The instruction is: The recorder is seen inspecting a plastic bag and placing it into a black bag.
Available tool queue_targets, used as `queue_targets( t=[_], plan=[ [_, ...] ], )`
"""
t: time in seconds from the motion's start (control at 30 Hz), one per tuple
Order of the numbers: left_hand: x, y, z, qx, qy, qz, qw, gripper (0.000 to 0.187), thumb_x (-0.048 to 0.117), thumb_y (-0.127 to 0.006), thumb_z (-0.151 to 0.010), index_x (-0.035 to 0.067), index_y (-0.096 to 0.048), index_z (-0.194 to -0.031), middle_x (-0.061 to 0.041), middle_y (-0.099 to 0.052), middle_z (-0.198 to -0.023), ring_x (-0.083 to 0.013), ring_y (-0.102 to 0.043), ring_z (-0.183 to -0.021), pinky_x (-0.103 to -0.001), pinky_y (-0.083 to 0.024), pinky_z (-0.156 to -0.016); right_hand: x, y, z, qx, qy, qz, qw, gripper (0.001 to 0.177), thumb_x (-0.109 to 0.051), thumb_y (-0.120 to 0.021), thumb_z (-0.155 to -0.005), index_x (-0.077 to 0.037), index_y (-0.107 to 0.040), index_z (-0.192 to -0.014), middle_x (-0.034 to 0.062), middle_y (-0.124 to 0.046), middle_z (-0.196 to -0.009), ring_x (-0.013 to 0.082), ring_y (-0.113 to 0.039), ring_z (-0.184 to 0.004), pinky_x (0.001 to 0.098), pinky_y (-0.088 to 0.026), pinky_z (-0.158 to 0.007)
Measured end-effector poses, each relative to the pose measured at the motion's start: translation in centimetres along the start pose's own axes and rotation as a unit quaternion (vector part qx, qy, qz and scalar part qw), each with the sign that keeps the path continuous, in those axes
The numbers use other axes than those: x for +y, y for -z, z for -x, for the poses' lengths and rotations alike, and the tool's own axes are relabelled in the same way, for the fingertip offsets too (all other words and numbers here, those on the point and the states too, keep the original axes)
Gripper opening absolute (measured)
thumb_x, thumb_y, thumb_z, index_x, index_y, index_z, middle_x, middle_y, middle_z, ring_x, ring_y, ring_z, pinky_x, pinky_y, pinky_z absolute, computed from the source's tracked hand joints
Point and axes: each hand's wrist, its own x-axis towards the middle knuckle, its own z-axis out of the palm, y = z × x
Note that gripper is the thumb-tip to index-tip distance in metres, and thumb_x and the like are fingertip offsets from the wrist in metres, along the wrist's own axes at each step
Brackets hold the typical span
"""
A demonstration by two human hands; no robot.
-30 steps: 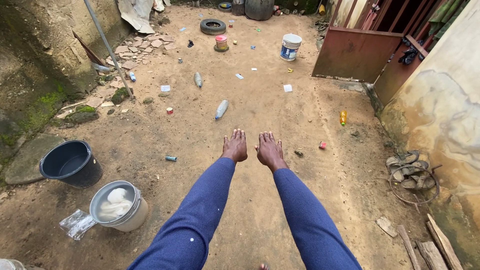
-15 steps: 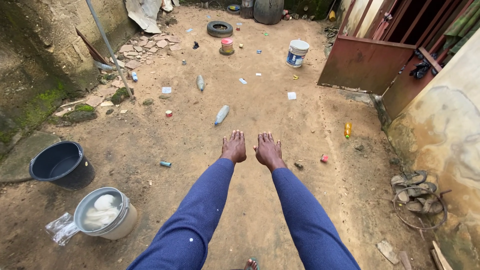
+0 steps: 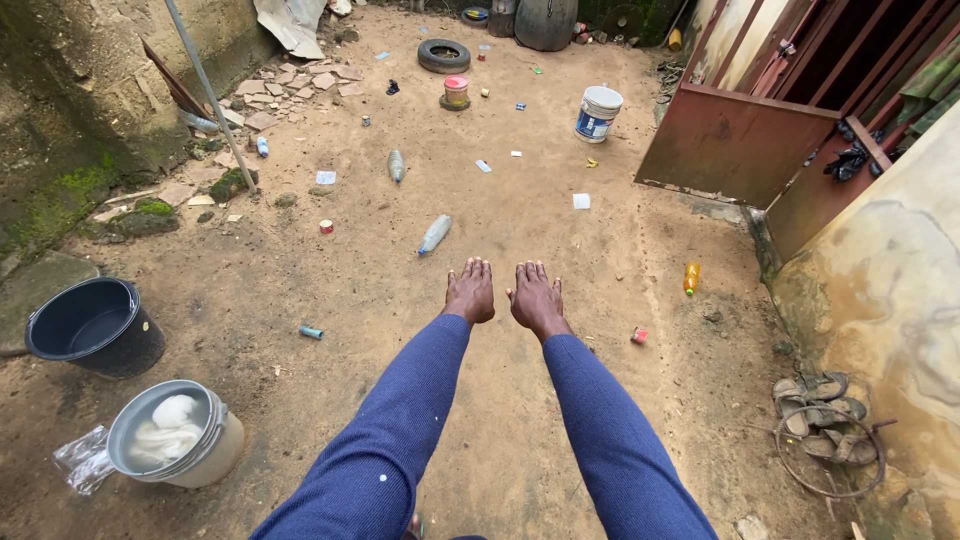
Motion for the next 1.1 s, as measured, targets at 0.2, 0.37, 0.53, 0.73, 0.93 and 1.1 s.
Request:
queue_targets(
  t=[0.2, 0.37, 0.53, 0.73, 0.93, 1.1],
  plan=[
    [-0.2, 0.0, -3.3, 0.008, -0.003, 0.021, 1.0, 0.081, 0.015, -0.053, -0.094, 0.003, -0.012, -0.163, -0.013, -0.01, -0.173, -0.0263, -0.009, -0.16, -0.055, -0.014, -0.127, 1.1, 0.0, -2.5, -0.003, -0.01, -0.003, 1.0, 0.066, -0.04, -0.046, -0.105, -0.008, -0.028, -0.16, 0.0117, -0.024, -0.169, 0.0299, -0.018, -0.157, 0.0616, -0.021, -0.123],
    [-0.7, 1.1, -6.7, -0.002, -0.016, -0.002, 1.0, 0.085, 0.016, -0.055, -0.093, 0.003, -0.011, -0.164, -0.014, -0.01, -0.173, -0.0266, -0.009, -0.16, -0.055, -0.014, -0.127, 1.3, -0.4, -6.0, -0.004, -0.015, -0.001, 1.0, 0.067, -0.041, -0.046, -0.105, -0.007, -0.028, -0.159, 0.0121, -0.023, -0.169, 0.0302, -0.017, -0.157, 0.0623, -0.021, -0.122],
    [-2.7, 2.2, -10.8, -0.006, -0.015, 0.0, 1.0, 0.084, 0.021, -0.056, -0.094, 0.003, -0.012, -0.163, -0.014, -0.011, -0.173, -0.0267, -0.01, -0.16, -0.056, -0.016, -0.127, 0.6, 0.0, -10.2, -0.013, -0.023, 0.003, 1.0, 0.067, -0.041, -0.047, -0.105, -0.008, -0.028, -0.16, 0.0114, -0.023, -0.17, 0.0299, -0.017, -0.158, 0.0621, -0.022, -0.123],
    [-5.6, 3.6, -15.9, 0.007, -0.023, -0.004, 1.0, 0.083, 0.018, -0.054, -0.094, 0.004, -0.011, -0.163, -0.013, -0.01, -0.173, -0.0256, -0.009, -0.16, -0.056, -0.015, -0.127, -0.5, -0.4, -15.9, -0.001, -0.027, -0.018, 0.999, 0.067, -0.041, -0.045, -0.106, -0.007, -0.026, -0.16, 0.0125, -0.021, -0.169, 0.0298, -0.015, -0.158, 0.0607, -0.02, -0.123],
    [-8.0, 5.0, -18.7, -0.009, -0.027, -0.018, 0.999, 0.083, 0.015, -0.053, -0.093, 0.003, -0.011, -0.164, -0.013, -0.01, -0.173, -0.0253, -0.009, -0.16, -0.056, -0.015, -0.127, -2.0, -0.5, -19.3, -0.006, -0.035, -0.017, 0.999, 0.067, -0.041, -0.044, -0.106, -0.007, -0.026, -0.16, 0.0128, -0.022, -0.169, 0.0303, -0.016, -0.158, 0.0614, -0.02, -0.123],
    [-9.1, 5.2, -21.1, -0.005, -0.032, -0.012, 0.999, 0.082, 0.017, -0.053, -0.094, 0.003, -0.011, -0.163, -0.014, -0.01, -0.173, -0.0256, -0.009, -0.16, -0.056, -0.014, -0.127, -2.3, -0.8, -21.8, -0.005, -0.033, -0.016, 0.999, 0.067, -0.042, -0.045, -0.105, -0.007, -0.027, -0.16, 0.0126, -0.023, -0.169, 0.0298, -0.017, -0.158, 0.061, -0.02, -0.124]
  ],
)
